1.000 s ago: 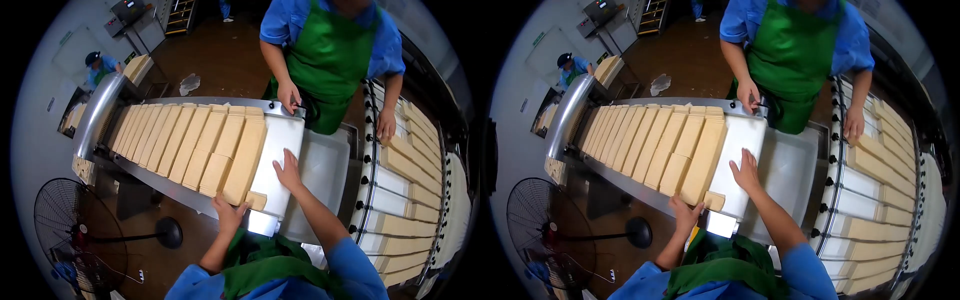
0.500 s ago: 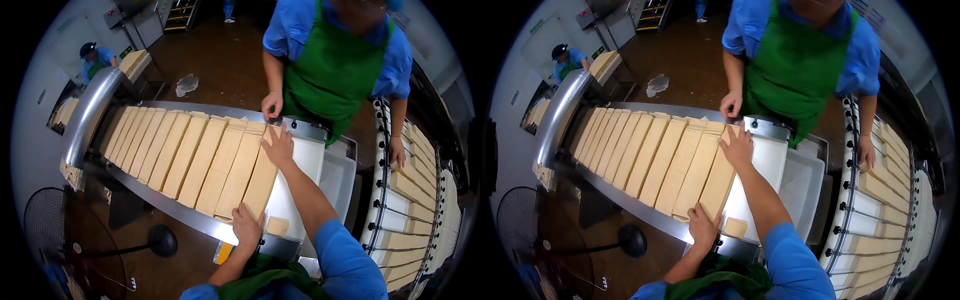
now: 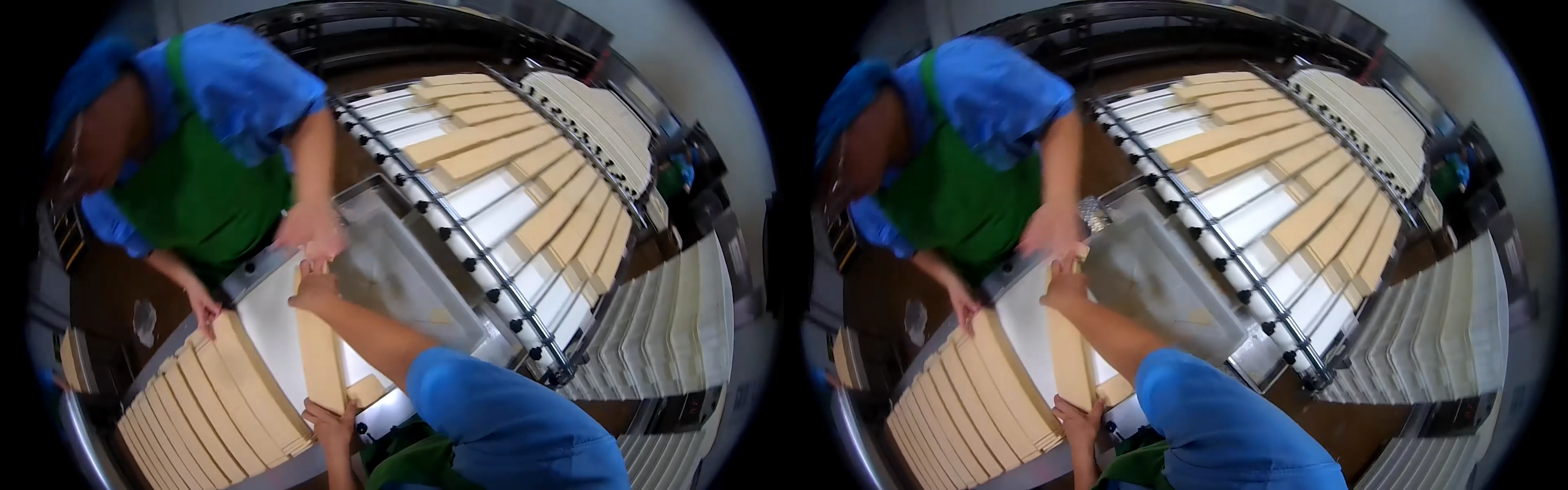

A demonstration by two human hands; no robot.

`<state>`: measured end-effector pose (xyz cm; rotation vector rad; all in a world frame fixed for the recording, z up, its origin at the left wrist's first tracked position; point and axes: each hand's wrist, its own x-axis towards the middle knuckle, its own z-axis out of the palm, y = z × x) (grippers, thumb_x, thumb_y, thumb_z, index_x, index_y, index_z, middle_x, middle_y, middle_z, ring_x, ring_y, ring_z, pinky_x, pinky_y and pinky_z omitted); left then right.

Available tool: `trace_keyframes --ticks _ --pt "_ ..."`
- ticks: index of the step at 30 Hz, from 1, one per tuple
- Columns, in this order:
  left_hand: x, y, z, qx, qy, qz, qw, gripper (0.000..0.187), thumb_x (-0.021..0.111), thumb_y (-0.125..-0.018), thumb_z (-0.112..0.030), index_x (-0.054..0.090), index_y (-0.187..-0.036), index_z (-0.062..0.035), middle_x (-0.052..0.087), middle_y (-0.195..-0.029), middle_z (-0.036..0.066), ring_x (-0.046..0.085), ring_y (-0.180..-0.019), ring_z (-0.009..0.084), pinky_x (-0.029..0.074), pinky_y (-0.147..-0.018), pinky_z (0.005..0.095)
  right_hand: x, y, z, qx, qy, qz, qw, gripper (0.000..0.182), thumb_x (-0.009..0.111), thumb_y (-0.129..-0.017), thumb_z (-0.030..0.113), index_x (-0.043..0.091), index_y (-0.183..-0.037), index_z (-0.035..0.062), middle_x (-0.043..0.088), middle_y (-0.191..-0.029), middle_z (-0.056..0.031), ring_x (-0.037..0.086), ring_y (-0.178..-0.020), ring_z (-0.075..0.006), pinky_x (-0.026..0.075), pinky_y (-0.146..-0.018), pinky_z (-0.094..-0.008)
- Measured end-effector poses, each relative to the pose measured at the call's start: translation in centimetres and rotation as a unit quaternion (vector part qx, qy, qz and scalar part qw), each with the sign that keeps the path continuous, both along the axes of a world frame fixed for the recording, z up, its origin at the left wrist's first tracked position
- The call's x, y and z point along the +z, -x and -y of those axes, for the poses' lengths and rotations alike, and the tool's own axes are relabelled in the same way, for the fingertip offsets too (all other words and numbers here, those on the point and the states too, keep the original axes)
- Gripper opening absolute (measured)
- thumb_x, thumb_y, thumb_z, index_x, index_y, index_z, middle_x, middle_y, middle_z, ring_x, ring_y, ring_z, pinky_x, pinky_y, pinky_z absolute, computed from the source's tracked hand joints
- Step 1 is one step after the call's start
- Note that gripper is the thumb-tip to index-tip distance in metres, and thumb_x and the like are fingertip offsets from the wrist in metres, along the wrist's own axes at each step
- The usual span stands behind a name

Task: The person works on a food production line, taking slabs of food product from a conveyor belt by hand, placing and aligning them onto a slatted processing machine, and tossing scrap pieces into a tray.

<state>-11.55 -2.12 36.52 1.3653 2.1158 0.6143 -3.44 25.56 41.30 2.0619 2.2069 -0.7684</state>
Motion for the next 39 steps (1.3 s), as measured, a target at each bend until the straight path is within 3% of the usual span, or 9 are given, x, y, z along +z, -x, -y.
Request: trace_keyframes --ticks 4,9,14,16,19,22,28,36,39 --pt "2.1 -2.4 -3.4 0.047 0.045 0.007 0.998 0.09 0.076 -0.07 -0.024 0.018 -0.132 0.0061 0.032 -0.118 0.029 0.047 -0.1 0.0491 0.046 -0.081 0.0517 -0.7 -4.6 1.8 -0.145 -0.073 -0.109 0.981 0.09 0.072 -0.067 0.04 0.026 -0.136 0.003 0.026 -0.136 -0.0246 0.039 -0.123 -0.0436 0.045 -0.092 -0.0461" --pt "3.3 -8.8 -8.0 -0.031 -0.17 0.034 0.984 0.074 0.071 -0.069 -0.009 0.035 -0.133 -0.0042 0.015 -0.135 0.031 0.039 -0.116 0.0458 0.035 -0.102 0.0416 3.3 -20.2 4.1 -0.362 -0.223 -0.209 0.881 0.085 0.072 -0.068 0.038 0.029 -0.134 0.0055 0.029 -0.134 -0.0294 0.05 -0.109 -0.0489 0.046 -0.089 -0.0506" --pt "9.2 -19.0 -14.7 -0.154 -0.251 0.087 0.952 0.072 0.072 -0.071 -0.007 0.037 -0.134 -0.0049 0.018 -0.14 0.028 0.037 -0.122 0.0444 0.036 -0.101 0.0414 7.9 -36.3 3.0 -0.492 -0.232 -0.172 0.821 0.073 0.062 -0.075 0.05 0.039 -0.128 0.0053 0.044 -0.124 -0.0231 0.05 -0.109 -0.0449 0.043 -0.089 -0.054" --pt "9.7 -22.2 -17.5 -0.217 -0.289 0.066 0.93 0.071 0.072 -0.072 -0.006 0.038 -0.134 -0.0053 0.023 -0.14 0.025 0.039 -0.121 0.0428 0.037 -0.101 0.0409 7.7 -42.3 1.5 -0.467 -0.136 -0.001 0.874 0.066 0.047 -0.082 0.054 0.048 -0.126 0.0036 0.05 -0.125 -0.0207 0.045 -0.118 -0.0402 0.033 -0.097 -0.0568" --pt "10.5 -25.8 -21.3 -0.323 -0.195 0.212 0.902 0.064 0.071 -0.076 -0.004 0.04 -0.133 -0.0044 0.037 -0.135 0.019 0.048 -0.117 0.0321 0.046 -0.094 0.0358 3.2 -51.0 -2.0 -0.388 -0.08 0.086 0.914 0.063 0.033 -0.087 0.049 0.053 -0.124 0.0022 0.052 -0.128 -0.0204 0.04 -0.124 -0.037 0.022 -0.103 -0.0566" --pt "8.6 -28.4 -23.4 -0.393 -0.202 0.181 0.879 0.067 0.07 -0.077 -0.001 0.037 -0.136 -0.0053 0.035 -0.136 0.013 0.051 -0.109 0.0243 0.049 -0.087 0.0314 2.6 -55.9 -4.3 -0.389 -0.067 0.079 0.915 0.06 0.026 -0.09 0.041 0.052 -0.127 0.0014 0.051 -0.131 -0.0198 0.041 -0.123 -0.0379 0.019 -0.105 -0.0535" --pt "6.9 -32.0 -24.4 -0.382 -0.167 0.175 0.892 0.06 0.068 -0.08 -0.004 0.04 -0.133 -0.002 0.034 -0.132 0.02 0.047 -0.117 0.0333 0.045 -0.097 0.0345 4.1 -58.7 -5.1 -0.38 -0.047 0.029 0.923 0.056 0.031 -0.089 0.036 0.053 -0.125 -0.001 0.05 -0.132 -0.0201 0.04 -0.126 -0.037 0.021 -0.104 -0.0499" --pt "3.8 -36.2 -26.7 -0.407 -0.177 0.157 0.882 0.059 0.064 -0.082 -0.003 0.038 -0.135 -0.0035 0.036 -0.134 0.022 0.045 -0.121 0.0333 0.045 -0.094 0.0325 2.1 -61.0 -5.6 -0.375 -0.095 0.083 0.918 0.061 0.04 -0.089 0.04 0.043 -0.131 -0.0042 0.046 -0.133 -0.0228 0.031 -0.131 -0.0382 0.019 -0.107 -0.0516" --pt "4.1 -38.4 -26.5 -0.387 -0.141 0.211 0.886 0.059 0.054 -0.085 0.003 0.033 -0.139 -0.005 0.039 -0.141 0.019 0.046 -0.124 0.0275 0.045 -0.093 0.0313 1.3 -59.5 -4.7 -0.394 -0.228 0.118 0.883 0.071 0.041 -0.089 0.048 0.036 -0.137 -0.0042 0.035 -0.142 -0.022 0.023 -0.136 -0.0369 0.015 -0.11 -0.0504"
